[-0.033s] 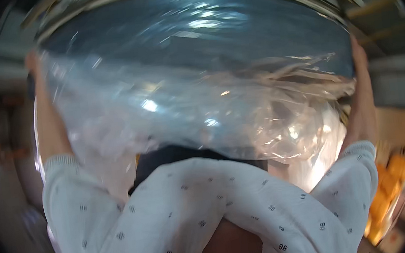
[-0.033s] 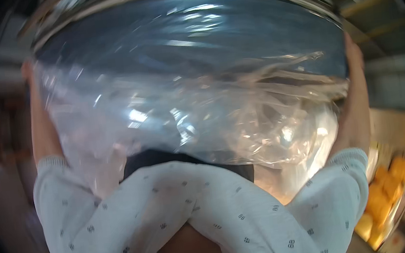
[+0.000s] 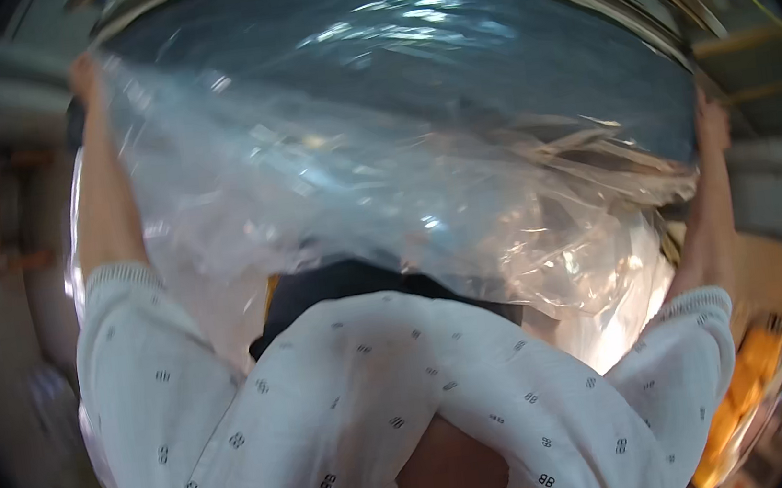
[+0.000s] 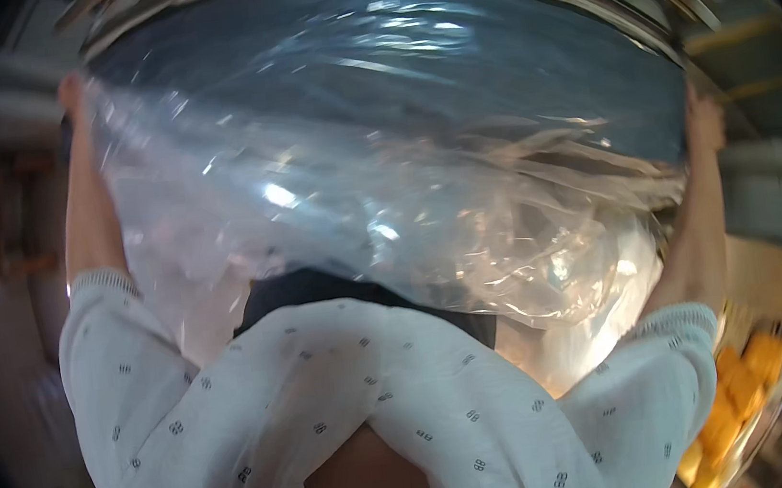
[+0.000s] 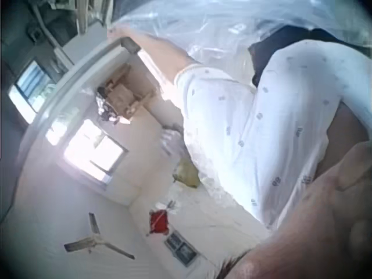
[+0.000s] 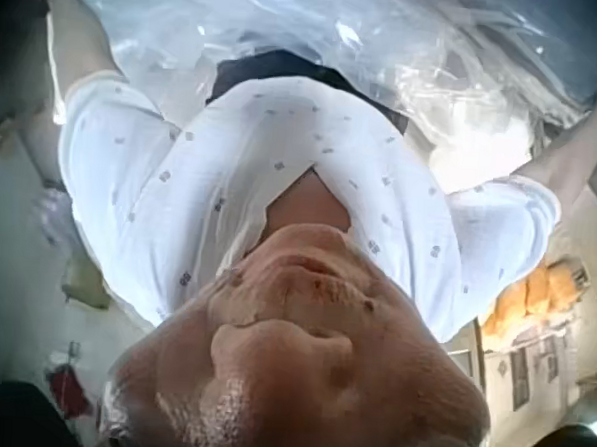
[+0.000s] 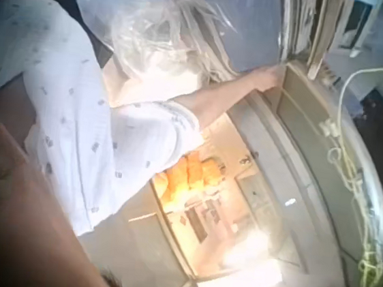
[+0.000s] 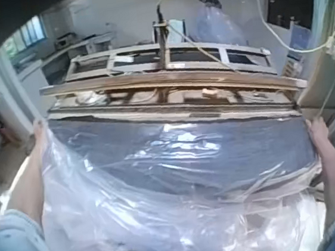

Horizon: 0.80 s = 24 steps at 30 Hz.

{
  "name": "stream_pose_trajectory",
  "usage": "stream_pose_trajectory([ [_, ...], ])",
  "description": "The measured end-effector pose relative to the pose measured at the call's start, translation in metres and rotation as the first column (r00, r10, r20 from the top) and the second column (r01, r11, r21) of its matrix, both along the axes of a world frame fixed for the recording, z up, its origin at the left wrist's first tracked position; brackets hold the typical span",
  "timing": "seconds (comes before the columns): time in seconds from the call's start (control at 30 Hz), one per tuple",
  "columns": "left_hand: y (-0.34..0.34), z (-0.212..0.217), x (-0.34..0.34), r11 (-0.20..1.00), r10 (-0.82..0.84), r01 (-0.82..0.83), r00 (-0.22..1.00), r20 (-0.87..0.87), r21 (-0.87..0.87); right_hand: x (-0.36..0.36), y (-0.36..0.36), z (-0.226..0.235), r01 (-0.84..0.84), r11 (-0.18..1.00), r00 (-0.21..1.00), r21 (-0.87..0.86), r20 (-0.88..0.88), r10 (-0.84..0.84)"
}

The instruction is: The person is seen wrapping a large object with plastic film or removing a plastic cover.

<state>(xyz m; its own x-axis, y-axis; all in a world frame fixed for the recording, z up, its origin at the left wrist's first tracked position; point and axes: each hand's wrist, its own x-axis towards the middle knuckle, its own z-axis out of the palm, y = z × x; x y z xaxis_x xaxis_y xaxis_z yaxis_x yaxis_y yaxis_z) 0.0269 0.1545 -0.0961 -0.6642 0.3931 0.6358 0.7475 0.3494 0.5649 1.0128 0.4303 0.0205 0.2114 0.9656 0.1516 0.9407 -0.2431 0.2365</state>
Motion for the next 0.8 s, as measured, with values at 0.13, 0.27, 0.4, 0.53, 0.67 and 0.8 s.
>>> stream_pose_trajectory([
  [0.13,0.025,0.028,0.019,0.975,0.216,-0.212,0.974,-0.061,0.071,-0.119,-0.056,0.055,-0.427,0.880,0.508,0.207,-0.751,0.423],
  [0.27,-0.035,0.023,-0.058,0.925,0.380,-0.379,0.923,-0.057,0.025,-0.219,-0.194,0.061,-0.935,0.352,-0.132,0.047,-0.966,-0.221],
  [0.4,-0.028,0.059,-0.092,0.912,0.410,-0.401,0.903,-0.129,0.089,-0.235,-0.326,0.005,-0.943,-0.119,0.325,-0.310,-0.788,-0.522],
  [0.53,0.044,0.025,-0.013,0.970,0.240,-0.242,0.969,0.055,0.033,-0.153,-0.329,-0.067,-0.665,0.736,0.357,-0.123,-0.918,0.170],
  [0.67,-0.023,0.062,-0.072,0.933,0.343,-0.344,0.939,0.027,0.108,-0.141,-0.299,-0.046,-0.419,0.805,0.608,0.420,-0.529,0.593],
  [0.8,-0.005,0.049,-0.018,0.914,0.344,-0.359,0.933,0.110,0.190,-0.165,-0.346,-0.058,-0.597,0.788,0.397,0.150,-0.798,0.453],
])
